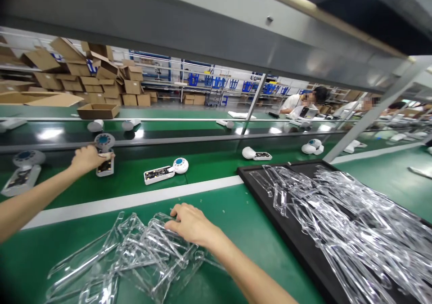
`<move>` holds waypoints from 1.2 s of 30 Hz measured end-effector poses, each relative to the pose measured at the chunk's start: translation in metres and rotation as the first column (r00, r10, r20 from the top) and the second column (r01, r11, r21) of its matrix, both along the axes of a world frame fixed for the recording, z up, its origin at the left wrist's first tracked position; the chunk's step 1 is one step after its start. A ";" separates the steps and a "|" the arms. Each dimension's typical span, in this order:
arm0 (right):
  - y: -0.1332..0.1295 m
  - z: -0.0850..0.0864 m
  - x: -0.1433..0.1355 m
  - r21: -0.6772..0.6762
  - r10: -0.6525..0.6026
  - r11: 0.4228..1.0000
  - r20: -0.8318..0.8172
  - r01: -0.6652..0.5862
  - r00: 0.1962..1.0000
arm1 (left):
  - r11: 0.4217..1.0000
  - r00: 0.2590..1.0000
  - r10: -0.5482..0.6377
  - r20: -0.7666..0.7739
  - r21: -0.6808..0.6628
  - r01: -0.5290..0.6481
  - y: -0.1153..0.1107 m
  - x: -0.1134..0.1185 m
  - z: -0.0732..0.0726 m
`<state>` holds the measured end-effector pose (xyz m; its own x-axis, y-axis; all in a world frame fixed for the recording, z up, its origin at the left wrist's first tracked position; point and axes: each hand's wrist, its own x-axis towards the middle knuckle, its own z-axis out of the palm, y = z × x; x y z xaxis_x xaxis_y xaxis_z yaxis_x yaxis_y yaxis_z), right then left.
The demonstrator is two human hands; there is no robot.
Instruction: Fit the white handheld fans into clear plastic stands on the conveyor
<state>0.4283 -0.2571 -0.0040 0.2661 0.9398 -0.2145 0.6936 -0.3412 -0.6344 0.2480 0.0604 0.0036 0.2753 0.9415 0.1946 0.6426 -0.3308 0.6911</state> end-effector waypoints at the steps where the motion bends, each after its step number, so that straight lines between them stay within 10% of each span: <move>1: -0.002 -0.004 0.001 0.003 0.018 1.000 -0.011 -0.018 1.000 | 0.995 1.000 0.009 -0.013 0.100 -0.007 -0.004 0.004 -0.002; 7: 0.007 -0.018 0.001 -0.006 -0.071 0.997 -0.124 0.071 0.990 | 0.841 0.855 -0.518 -0.016 -0.190 0.506 -0.060 0.107 -0.013; 13: -0.009 -0.010 0.002 0.146 -0.104 0.984 0.027 0.099 0.994 | 0.672 0.713 -0.699 -0.051 -0.388 0.631 -0.072 0.174 -0.017; 19: -0.016 0.013 0.013 0.197 -0.260 0.943 -0.075 0.270 0.963 | 0.660 0.708 -0.704 -0.045 -0.410 0.630 -0.058 0.139 -0.014; 36: 0.001 0.016 0.005 0.247 -0.114 0.948 -0.319 0.199 0.941 | 0.632 0.733 -0.680 -0.017 -0.520 0.575 -0.029 0.052 0.011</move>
<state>0.4329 -0.2560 0.0125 0.3781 0.9245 -0.0490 0.4109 -0.2150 -0.8860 0.3005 0.0309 0.0145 0.8139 0.4799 -0.3276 0.5323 -0.3897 0.7516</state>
